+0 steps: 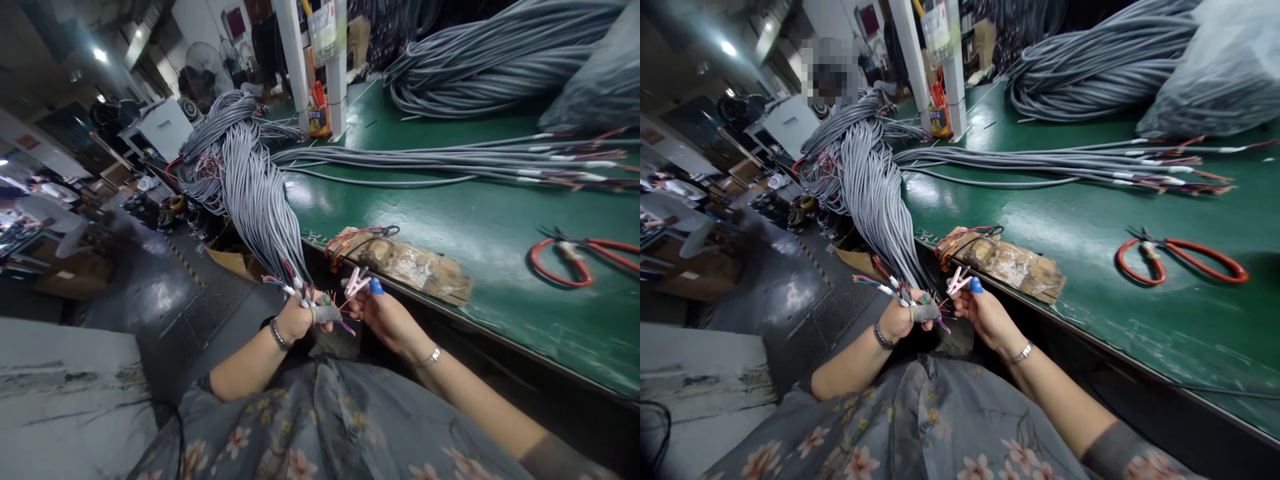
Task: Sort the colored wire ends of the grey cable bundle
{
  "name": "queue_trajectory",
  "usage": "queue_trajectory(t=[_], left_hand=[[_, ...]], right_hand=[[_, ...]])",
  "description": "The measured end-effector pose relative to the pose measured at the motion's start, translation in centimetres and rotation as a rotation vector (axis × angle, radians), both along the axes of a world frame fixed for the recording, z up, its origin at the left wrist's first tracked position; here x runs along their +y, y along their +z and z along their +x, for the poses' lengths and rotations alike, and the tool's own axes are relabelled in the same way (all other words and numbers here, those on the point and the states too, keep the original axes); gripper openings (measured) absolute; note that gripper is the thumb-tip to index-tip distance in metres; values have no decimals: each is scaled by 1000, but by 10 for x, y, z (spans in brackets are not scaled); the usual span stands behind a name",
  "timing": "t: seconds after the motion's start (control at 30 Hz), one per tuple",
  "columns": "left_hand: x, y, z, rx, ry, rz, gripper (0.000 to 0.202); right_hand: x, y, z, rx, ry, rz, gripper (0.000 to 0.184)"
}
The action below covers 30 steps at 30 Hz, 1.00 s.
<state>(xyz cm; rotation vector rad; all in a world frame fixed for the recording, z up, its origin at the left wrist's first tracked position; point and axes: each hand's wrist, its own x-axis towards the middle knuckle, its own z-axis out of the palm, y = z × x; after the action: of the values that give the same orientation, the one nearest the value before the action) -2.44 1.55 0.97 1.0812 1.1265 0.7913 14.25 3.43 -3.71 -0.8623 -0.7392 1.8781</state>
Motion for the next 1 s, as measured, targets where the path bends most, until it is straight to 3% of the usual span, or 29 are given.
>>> queue_trajectory(t=[0.07,0.2,0.4,0.63,0.83,1.0], left_hand=[[5,1,2,-3,-22,-8,46],[12,1,7,9,-47,-36,45],[14,2,13,23,-73,-39,47],[15,2,15,75,-94,-59,46],[5,6,13,65,-23,-37,46],[-10,12,17,81,96,45,50]], right_hand=[[4,2,-1,-46,-19,83,51],[5,3,-7,-204,-185,218,54],[9,0,-13,-6,-93,95,58],[7,0,-15,-22,-98,118,63],[7,3,-9,72,-62,37,57],[5,5,-8,162,-97,-13,41]])
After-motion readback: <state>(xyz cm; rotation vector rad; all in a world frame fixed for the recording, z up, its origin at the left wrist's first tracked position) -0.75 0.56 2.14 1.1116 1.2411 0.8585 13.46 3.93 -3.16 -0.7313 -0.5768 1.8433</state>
